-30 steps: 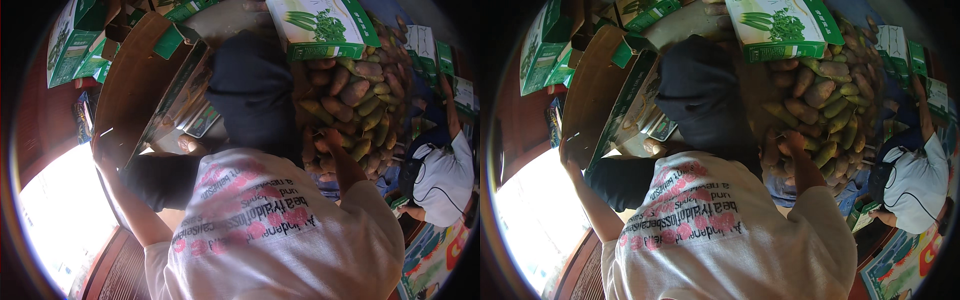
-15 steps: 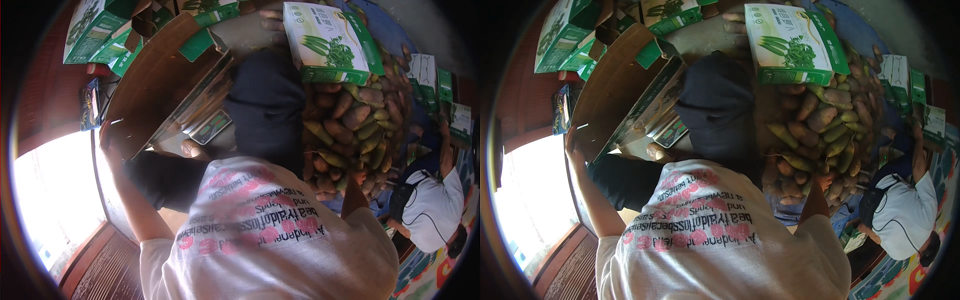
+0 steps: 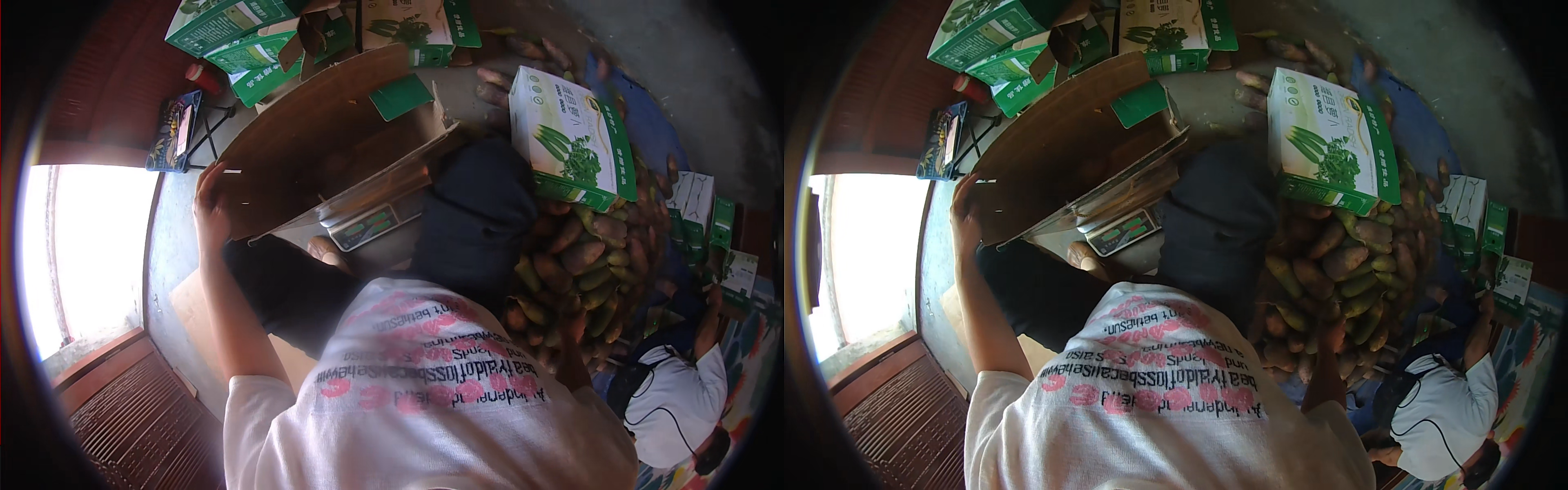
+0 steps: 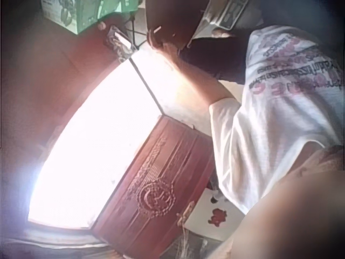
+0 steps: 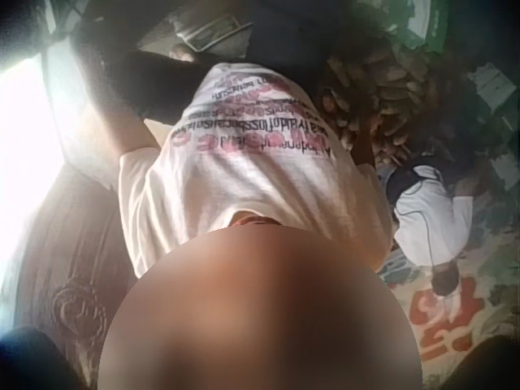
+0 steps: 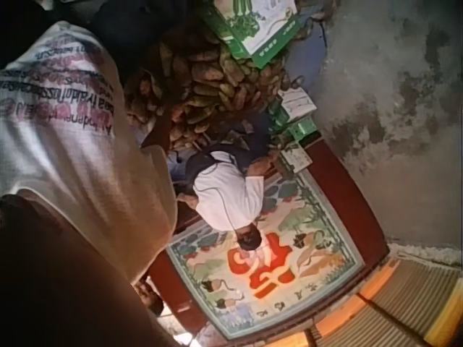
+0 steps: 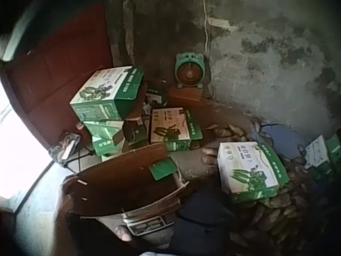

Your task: Packing produce (radishes) into cardboard boxes and weighing them on a digital scale.

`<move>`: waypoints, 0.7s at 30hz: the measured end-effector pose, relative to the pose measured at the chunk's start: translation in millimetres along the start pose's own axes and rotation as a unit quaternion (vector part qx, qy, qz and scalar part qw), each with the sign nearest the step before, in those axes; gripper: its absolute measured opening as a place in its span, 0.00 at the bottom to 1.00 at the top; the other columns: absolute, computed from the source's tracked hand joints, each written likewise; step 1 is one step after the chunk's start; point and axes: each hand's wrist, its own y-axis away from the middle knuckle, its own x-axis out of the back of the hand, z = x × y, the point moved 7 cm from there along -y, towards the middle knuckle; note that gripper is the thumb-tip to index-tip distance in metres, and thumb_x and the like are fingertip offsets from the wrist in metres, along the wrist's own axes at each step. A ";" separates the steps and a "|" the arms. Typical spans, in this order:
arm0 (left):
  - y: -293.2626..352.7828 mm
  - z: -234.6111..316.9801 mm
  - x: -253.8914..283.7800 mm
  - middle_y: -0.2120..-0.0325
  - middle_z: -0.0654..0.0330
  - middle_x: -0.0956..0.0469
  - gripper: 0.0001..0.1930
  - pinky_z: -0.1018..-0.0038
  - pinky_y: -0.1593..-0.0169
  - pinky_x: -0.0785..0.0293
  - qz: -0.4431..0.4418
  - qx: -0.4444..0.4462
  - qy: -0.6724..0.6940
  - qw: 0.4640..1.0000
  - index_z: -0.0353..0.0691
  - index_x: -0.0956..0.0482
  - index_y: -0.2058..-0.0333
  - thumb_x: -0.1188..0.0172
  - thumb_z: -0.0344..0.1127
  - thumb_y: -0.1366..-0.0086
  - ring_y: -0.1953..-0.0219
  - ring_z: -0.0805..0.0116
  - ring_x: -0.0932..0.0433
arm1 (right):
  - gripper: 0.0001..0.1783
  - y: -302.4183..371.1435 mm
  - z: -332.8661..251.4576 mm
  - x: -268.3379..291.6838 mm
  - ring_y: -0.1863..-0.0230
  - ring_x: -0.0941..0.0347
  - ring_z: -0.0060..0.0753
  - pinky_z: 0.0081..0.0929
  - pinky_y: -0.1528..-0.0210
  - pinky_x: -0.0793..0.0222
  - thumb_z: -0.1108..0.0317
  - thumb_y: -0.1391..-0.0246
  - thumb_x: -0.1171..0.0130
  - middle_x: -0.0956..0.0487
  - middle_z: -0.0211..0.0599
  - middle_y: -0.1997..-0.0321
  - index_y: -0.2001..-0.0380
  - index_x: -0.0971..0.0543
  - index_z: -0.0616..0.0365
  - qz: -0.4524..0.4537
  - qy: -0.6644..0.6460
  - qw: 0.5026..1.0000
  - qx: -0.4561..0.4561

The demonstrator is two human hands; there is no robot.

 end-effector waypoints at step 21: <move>1.4 -1.8 18.1 0.39 0.54 0.27 0.33 0.61 0.32 0.34 0.029 -0.011 0.079 0.996 0.40 0.23 0.42 0.51 0.14 0.49 0.35 0.48 0.30 | 0.44 364.3 -618.6 389.6 0.36 0.27 0.50 0.43 0.33 0.32 0.65 0.52 0.24 0.25 0.57 0.38 0.36 0.35 0.70 -0.158 -0.318 0.514 0.781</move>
